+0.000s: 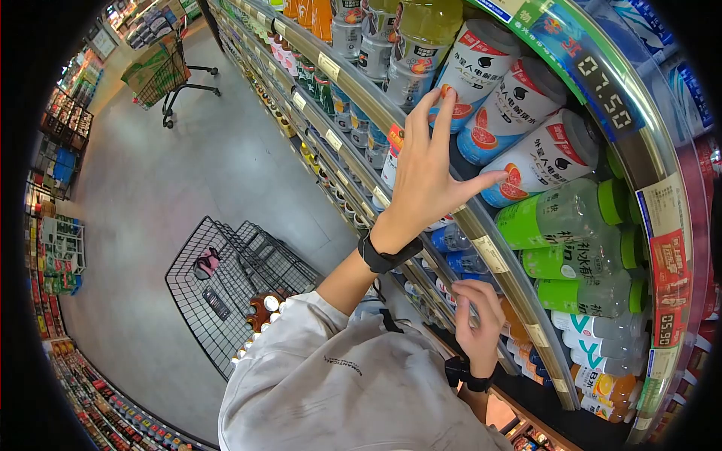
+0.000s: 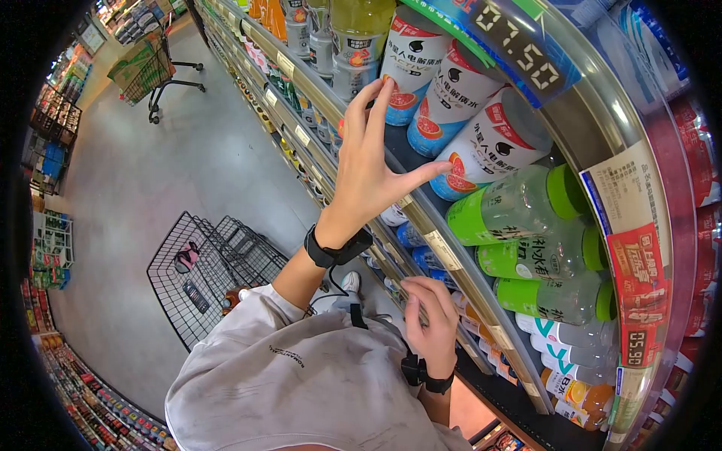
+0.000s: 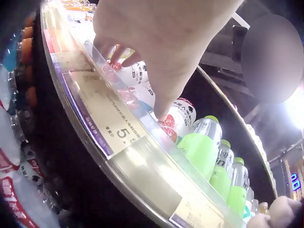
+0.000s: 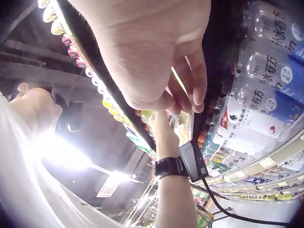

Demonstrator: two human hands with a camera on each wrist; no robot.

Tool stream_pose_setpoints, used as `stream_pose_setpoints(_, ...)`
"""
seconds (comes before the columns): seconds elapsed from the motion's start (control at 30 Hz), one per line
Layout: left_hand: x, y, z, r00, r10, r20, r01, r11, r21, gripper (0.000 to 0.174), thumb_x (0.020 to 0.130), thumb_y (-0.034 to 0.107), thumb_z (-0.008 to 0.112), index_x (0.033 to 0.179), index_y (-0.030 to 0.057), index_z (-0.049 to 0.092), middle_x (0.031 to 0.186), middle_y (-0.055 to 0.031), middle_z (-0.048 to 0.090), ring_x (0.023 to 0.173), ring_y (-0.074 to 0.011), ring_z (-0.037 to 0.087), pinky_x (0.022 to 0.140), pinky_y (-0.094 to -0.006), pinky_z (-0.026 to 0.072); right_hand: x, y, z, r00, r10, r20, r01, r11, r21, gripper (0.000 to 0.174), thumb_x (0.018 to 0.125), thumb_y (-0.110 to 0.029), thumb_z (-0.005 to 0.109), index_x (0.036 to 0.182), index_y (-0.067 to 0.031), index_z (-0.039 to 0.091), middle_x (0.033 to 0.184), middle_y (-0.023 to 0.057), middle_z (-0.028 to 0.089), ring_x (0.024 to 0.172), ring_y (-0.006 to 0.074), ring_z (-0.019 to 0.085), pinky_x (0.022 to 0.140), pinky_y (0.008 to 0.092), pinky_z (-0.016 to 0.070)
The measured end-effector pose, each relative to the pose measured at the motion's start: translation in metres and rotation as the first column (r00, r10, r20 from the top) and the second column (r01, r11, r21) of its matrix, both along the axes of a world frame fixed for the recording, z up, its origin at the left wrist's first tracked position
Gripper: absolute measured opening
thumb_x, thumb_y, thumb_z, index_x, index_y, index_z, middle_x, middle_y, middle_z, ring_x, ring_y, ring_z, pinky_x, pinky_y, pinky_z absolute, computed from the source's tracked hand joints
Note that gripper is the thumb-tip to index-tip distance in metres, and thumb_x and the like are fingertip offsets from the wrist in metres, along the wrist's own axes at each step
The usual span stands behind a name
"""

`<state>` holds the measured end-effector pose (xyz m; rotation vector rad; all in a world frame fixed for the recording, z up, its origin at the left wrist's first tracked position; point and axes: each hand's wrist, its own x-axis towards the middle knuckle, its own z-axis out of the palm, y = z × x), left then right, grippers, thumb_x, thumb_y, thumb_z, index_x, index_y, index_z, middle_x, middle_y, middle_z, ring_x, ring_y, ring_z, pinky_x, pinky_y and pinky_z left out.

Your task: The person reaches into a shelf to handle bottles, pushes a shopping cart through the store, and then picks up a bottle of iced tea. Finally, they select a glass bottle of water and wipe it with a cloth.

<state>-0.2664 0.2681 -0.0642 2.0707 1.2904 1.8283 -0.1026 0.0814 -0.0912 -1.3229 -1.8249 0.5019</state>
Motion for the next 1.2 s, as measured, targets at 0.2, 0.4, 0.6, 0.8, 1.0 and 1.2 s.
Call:
stream_pose_setpoints(0.2,0.0,0.001,-0.002,1.0,-0.014,0.02,0.015,1.0,-0.014,0.116,0.066,0.047,0.093,0.151,-0.0044,0.034,0.146,-0.0265,0.038,0.129,-0.0441,0.045,0.104,-0.0484,0.0439,-0.008,0.002,0.002,1.0,0.023,-0.003,-0.023,1.0,0.001,0.023,0.084,0.01,0.061,0.104,0.0015,0.069,0.105,0.0157,0.069,0.092,0.0313,0.068,0.08,0.0365,0.0543)
stream_pose_setpoints(0.4,-0.002,-0.003,-0.002,0.998,-0.053,0.032,0.053,0.999,-0.006,0.111,0.068,0.044,0.091,0.151,-0.0038,0.035,0.147,-0.0268,0.038,0.131,-0.0449,0.044,0.106,-0.0503,0.042,-0.013,-0.002,0.003,0.999,0.036,0.003,-0.036,0.999,0.001,0.022,0.085,0.01,0.061,0.104,0.0012,0.069,0.104,0.0157,0.069,0.091,0.0315,0.068,0.08,0.0365,0.0541)
stream_pose_setpoints(0.6,-0.01,-0.032,-0.007,0.991,-0.062,-0.115,0.054,0.996,-0.068,0.092,0.074,0.035,0.089,0.145,-0.0016,0.044,0.145,-0.0271,0.04,0.135,-0.0481,0.04,0.109,-0.0525,0.0396,-0.008,-0.018,0.005,1.0,0.014,0.015,-0.014,1.0,0.025,0.021,0.086,0.008,0.061,0.103,0.0007,0.069,0.105,0.0144,0.069,0.091,0.0316,0.068,0.079,0.0367,0.0542)
stream_pose_setpoints(0.8,-0.02,-0.074,-0.01,0.991,-0.083,-0.103,0.073,0.993,-0.095,0.05,0.084,0.015,0.079,0.127,-0.0008,0.059,0.131,-0.0215,0.056,0.125,-0.0411,0.054,0.103,-0.0454,0.0457,0.0,-0.06,0.013,1.0,-0.004,-0.008,0.004,0.999,0.053,0.02,0.086,0.007,0.061,0.103,0.0,0.069,0.105,0.0138,0.069,0.093,0.0317,0.068,0.08,0.0377,0.0547)
stream_pose_setpoints(1.0,-0.021,-0.141,0.006,0.991,-0.122,-0.059,0.115,0.988,-0.107,0.022,0.087,0.006,0.072,0.107,-0.0011,0.065,0.106,-0.0161,0.067,0.099,-0.0354,0.066,0.086,-0.0396,0.0516,0.02,-0.129,0.018,0.999,-0.035,-0.027,0.038,0.992,0.123,0.02,0.086,0.007,0.06,0.103,0.0005,0.07,0.105,0.0136,0.069,0.095,0.0315,0.068,0.083,0.0381,0.0543)
stream_pose_setpoints(1.2,-0.008,-0.231,0.029,0.987,-0.155,-0.05,0.156,0.987,0.025,0.01,0.089,0.0,0.068,0.099,-0.0009,0.065,0.098,-0.0149,0.067,0.093,-0.0343,0.064,0.081,-0.0402,0.051,0.041,-0.219,0.012,0.993,-0.081,-0.085,0.095,0.98,0.176,0.018,0.087,0.008,0.06,0.101,0.0016,0.069,0.102,0.0147,0.069,0.092,0.0316,0.068,0.082,0.0383,0.0532)
